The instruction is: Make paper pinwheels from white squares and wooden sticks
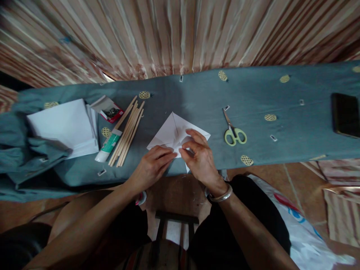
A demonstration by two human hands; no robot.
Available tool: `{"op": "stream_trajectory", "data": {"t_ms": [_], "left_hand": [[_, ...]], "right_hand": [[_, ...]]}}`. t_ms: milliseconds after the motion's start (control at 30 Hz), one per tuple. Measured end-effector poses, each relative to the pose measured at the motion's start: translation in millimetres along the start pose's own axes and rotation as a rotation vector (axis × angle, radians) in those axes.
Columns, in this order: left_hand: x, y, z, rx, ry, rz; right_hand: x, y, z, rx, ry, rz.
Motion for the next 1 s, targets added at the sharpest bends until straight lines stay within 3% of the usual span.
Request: {"op": "stream_trajectory", "data": {"t_ms": [400, 1000], "left_hand": [[1.1, 3.0, -1.0, -0.044, -0.042, -0.056], [3.5, 7.2, 1.7, -0.096, 0.021, -0.072]], "right_hand": [[-0.5, 2.6, 0.5, 0.021, -0.021, -0.019], [0.3, 3.8, 0.2, -0.009, -0.029, -0.030]]}}
Point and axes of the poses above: each hand's wrist, its own z-axis towards the middle knuckle, its own x-axis out of the palm, y = z × x, the point moved 7 cm from there along z, towards the middle knuckle
